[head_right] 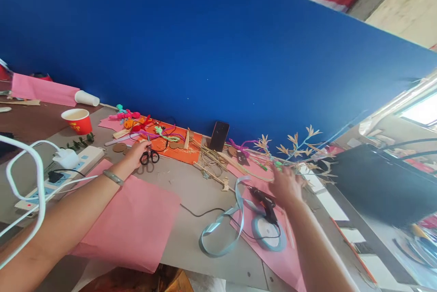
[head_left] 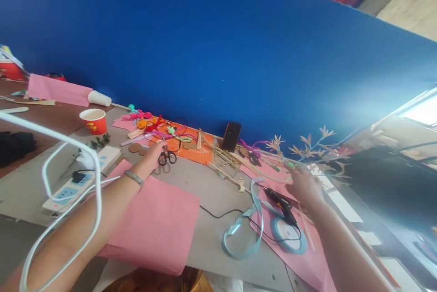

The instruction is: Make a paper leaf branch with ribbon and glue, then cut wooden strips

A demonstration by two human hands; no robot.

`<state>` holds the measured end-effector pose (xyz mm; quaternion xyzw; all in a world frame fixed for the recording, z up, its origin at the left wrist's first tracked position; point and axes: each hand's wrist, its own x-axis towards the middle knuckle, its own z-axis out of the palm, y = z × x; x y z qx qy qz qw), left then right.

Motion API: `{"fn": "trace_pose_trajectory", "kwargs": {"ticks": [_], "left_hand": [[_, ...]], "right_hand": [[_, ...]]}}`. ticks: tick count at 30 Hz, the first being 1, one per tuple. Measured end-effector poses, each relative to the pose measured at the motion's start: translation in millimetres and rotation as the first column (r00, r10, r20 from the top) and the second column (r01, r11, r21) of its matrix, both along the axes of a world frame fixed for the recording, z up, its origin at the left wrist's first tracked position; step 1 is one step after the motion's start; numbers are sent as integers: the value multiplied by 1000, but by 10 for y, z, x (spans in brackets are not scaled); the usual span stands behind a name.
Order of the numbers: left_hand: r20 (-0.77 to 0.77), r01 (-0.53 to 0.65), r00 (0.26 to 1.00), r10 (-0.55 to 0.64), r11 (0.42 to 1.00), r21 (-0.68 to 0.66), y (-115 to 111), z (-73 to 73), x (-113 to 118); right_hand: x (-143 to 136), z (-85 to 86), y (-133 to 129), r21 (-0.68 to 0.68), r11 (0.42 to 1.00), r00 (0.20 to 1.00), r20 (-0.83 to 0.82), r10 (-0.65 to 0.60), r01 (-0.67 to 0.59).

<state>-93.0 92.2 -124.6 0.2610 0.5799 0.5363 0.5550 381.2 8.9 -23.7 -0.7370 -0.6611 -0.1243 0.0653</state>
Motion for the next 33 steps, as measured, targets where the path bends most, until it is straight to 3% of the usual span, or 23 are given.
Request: {"fn": "trace_pose_trajectory", "kwargs": {"ticks": [2, 4, 5, 7, 8, 9, 12, 16, 22, 27, 33], "left_hand": [[15, 1, 1000, -1, 1000, -1, 3, -10, -2], [26, 5, 1000, -5, 1000, 0, 4, -15, -2], [28, 5, 1000, -5, 1000, 0, 6, -19, -1], [32, 5, 999, -5, 1000, 0, 12, -32, 0], [34, 4, 999, -5, 1000, 2, 17, -41, 0], [37, 5, 999, -5, 1000, 5, 22, -51, -1], [45, 0, 999, -1, 1000, 22, 41, -83, -2], [53, -23, 998, 21, 999, 32, 62, -108, 7], [53, -32, 998, 30, 999, 25, 62, -94, 19], [55, -19, 998, 18, 999, 26, 53, -98, 9], [79, -16, 997, 12, 999, 49, 44, -109, -1]], "right_hand": [[-651, -82, 57, -37, 966, 966, -63, 253, -255], [-1279, -206, 83, -107, 879, 881, -156, 447, -465], [-1563, -269, 91, -142, 810, 817, -215, 536, -569], [-2046, -371, 120, -185, 570, 588, -426, 687, -801], [-2240, -404, 147, -197, 501, 530, -467, 707, -843], [-2400, -426, 185, -217, 478, 520, -473, 712, -851], [-2703, -442, 340, -324, 459, 561, -429, 708, -827], [-2836, -438, 492, -447, 426, 599, -386, 701, -786], [-2842, -528, 522, -525, 494, 698, -316, 643, -693], [-2845, -613, 575, -522, 531, 730, -314, 607, -667], [-2842, -520, 530, -485, 565, 740, -345, 577, -667]]}}
